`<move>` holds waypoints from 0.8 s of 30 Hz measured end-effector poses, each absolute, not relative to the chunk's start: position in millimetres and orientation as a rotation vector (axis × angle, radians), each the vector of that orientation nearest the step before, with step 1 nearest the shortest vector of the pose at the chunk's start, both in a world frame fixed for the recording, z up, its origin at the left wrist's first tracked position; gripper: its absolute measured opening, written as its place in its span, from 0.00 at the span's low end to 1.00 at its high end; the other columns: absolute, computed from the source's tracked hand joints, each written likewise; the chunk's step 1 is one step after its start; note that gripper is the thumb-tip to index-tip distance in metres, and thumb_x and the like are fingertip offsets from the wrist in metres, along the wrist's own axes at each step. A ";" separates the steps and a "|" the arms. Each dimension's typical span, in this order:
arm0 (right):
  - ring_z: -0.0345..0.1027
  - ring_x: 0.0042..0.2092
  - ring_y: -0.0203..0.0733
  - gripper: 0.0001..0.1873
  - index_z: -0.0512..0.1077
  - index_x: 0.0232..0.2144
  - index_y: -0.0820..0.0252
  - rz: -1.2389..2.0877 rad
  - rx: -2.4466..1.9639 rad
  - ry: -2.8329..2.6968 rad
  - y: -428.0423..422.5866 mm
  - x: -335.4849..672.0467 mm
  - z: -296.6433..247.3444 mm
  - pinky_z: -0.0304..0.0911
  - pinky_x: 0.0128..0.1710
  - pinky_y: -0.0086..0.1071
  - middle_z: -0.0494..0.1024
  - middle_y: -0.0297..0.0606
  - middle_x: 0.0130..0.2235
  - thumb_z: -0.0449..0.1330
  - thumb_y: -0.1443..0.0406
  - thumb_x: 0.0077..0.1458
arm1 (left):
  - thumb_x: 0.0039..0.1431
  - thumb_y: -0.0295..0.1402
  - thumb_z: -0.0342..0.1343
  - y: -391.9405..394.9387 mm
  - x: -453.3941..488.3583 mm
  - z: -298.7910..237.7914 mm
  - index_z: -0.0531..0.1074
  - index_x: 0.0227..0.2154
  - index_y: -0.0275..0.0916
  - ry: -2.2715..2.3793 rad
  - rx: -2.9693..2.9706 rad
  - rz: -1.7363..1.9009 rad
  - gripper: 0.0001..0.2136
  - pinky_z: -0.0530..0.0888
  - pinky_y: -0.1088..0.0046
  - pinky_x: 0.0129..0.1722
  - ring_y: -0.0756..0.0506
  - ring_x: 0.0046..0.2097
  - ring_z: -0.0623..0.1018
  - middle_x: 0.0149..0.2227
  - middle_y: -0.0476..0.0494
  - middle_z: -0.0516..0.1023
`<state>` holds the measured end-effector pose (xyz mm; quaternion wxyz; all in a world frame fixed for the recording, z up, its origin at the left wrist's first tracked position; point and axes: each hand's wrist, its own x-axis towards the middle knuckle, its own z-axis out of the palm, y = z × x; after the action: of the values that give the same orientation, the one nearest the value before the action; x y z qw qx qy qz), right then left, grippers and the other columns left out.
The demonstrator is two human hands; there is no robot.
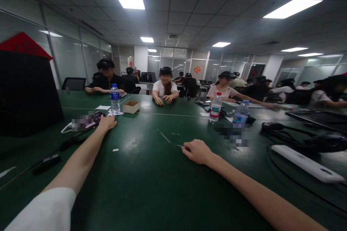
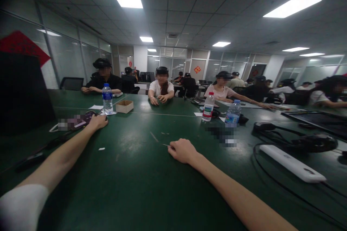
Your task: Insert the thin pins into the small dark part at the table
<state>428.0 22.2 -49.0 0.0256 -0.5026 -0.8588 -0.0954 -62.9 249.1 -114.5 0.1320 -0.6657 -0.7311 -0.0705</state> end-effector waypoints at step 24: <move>0.64 0.25 0.32 0.22 0.71 0.29 0.60 -0.195 -1.505 -2.668 19.3 431.4 -47.6 0.56 0.31 0.26 0.73 0.33 0.24 0.44 0.56 0.61 | 0.55 0.31 0.46 205.8 30.7 -70.5 0.69 0.39 0.31 -1.764 -2.151 -0.156 0.13 0.56 0.52 0.53 0.37 0.42 0.74 0.36 0.32 0.76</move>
<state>431.4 19.3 -47.6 0.0361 -0.4900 -0.8687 -0.0635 30.7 205.8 -70.5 0.1767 -0.7599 -0.6232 -0.0552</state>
